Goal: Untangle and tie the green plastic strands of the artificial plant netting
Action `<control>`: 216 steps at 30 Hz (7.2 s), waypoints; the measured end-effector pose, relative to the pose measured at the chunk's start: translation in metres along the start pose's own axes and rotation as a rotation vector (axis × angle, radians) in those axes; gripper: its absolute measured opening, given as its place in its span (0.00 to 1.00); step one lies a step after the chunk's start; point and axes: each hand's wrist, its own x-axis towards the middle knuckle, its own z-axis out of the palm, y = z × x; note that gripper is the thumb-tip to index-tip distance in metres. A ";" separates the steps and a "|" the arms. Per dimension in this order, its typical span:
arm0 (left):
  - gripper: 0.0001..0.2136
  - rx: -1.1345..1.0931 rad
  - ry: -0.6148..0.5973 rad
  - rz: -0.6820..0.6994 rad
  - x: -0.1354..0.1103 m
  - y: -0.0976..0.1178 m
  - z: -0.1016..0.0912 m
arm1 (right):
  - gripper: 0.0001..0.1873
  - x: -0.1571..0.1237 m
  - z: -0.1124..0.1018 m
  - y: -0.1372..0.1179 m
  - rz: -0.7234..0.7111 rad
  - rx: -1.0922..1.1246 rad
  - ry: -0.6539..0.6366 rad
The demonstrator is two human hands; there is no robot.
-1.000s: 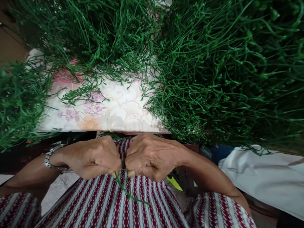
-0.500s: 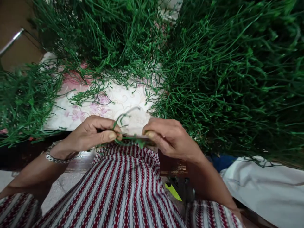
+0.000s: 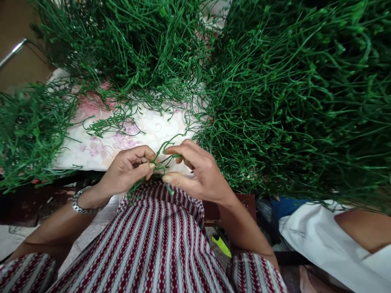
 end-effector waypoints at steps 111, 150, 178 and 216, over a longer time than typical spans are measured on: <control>0.04 -0.853 0.349 0.155 0.043 0.012 -0.005 | 0.10 0.004 0.023 0.003 0.271 -0.014 0.181; 0.02 -0.001 0.274 0.048 -0.002 -0.009 -0.003 | 0.10 0.017 0.030 0.006 0.079 -0.061 -0.090; 0.02 -0.260 0.127 -0.032 -0.004 -0.020 -0.003 | 0.08 0.021 0.025 0.005 0.310 0.145 -0.238; 0.09 0.563 -0.357 0.301 -0.017 -0.004 -0.022 | 0.13 0.009 0.011 0.001 -0.024 -0.090 -0.602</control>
